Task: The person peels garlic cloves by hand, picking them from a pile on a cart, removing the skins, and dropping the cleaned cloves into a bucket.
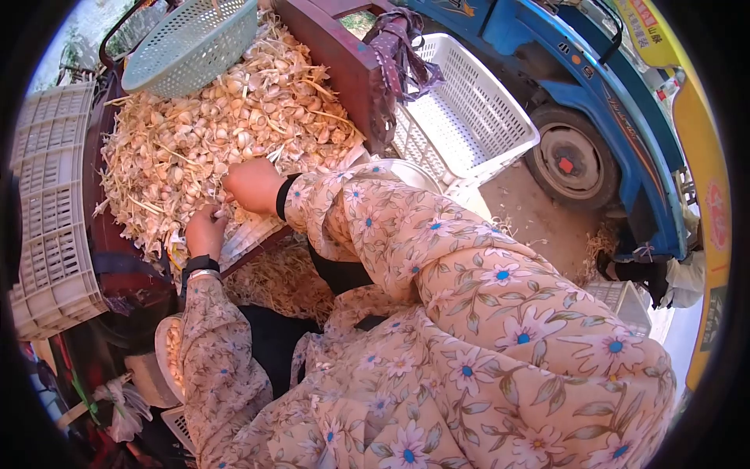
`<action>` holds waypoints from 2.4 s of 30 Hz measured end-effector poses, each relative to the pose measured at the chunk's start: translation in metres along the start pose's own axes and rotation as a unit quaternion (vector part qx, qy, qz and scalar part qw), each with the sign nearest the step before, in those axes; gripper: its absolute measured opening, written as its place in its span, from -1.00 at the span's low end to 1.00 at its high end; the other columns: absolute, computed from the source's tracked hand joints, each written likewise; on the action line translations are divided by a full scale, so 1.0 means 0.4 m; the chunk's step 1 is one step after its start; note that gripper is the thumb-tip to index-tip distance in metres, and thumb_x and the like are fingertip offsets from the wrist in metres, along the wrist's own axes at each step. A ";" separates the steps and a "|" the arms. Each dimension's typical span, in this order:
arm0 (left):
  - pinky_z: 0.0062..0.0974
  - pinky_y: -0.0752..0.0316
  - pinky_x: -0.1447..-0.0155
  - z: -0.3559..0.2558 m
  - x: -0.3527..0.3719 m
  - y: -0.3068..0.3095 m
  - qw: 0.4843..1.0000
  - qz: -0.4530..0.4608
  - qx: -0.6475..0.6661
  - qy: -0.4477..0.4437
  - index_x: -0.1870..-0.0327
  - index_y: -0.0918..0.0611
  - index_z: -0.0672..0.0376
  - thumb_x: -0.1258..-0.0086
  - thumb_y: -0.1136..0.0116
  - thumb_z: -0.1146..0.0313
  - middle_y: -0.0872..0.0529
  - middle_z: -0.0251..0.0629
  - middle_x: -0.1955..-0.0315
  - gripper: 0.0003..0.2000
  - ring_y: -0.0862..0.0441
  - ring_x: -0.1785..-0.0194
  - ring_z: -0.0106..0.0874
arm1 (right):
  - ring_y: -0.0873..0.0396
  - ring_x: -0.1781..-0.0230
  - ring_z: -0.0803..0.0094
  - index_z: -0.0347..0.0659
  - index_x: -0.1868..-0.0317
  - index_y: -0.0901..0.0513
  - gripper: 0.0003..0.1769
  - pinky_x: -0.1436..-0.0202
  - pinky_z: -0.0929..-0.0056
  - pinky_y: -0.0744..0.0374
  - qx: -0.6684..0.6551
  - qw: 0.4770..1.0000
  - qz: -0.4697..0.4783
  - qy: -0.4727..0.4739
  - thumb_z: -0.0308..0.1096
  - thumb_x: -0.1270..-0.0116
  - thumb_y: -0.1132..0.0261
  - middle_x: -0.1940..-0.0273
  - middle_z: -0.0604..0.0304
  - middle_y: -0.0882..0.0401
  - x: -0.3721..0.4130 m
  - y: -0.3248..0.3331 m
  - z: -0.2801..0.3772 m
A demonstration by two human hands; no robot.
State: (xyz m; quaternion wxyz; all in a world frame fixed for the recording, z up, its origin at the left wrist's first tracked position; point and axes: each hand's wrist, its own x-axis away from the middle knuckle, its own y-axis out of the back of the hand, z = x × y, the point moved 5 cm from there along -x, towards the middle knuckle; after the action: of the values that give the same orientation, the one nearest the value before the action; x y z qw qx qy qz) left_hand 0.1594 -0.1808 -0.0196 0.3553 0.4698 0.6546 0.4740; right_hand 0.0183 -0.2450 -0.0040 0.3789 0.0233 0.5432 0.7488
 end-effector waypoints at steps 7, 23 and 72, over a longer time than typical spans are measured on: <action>-0.49 -0.43 0.40 0.078 0.036 -0.012 0.945 -0.173 0.277 0.009 0.24 -0.56 0.31 -0.20 -0.16 0.45 -0.58 -0.24 0.49 -0.84 -0.54 0.46 -0.42 | -0.59 0.35 0.13 -0.22 0.40 -0.57 -0.87 0.31 0.17 -0.52 0.021 1.000 0.005 0.000 -0.42 0.03 -0.22 0.35 0.07 -0.53 -0.039 -0.090 0.023; -0.71 -0.18 0.63 0.000 0.126 0.042 0.491 0.045 0.866 0.087 0.17 -0.48 0.26 -0.26 0.05 0.36 -0.51 -0.21 0.45 -0.80 -0.32 0.58 -0.56 | -0.47 0.48 0.57 -0.28 0.34 -0.55 -0.86 0.38 0.56 -0.46 -0.389 0.917 -0.047 -0.071 -0.39 -0.15 -0.26 0.48 0.22 -0.54 -0.047 -0.015 0.040; -0.23 -0.45 0.25 0.053 0.097 0.046 0.995 -0.033 -0.027 0.085 0.19 -0.55 0.13 -0.12 -0.22 0.28 -0.63 -0.08 0.47 -0.75 -0.60 0.33 -0.10 | -0.58 0.31 0.14 -0.14 0.37 -0.55 -0.75 0.35 0.17 -0.47 -0.044 0.997 0.071 -0.007 -0.35 0.14 -0.33 0.37 0.14 -0.52 -0.026 -0.130 0.094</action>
State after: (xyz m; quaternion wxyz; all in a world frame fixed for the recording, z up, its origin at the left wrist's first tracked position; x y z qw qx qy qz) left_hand 0.1720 -0.1356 -0.0090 0.3263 0.3964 0.6845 0.5175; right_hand 0.0704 -0.2149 -0.0279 0.3293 0.0501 0.5043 0.7967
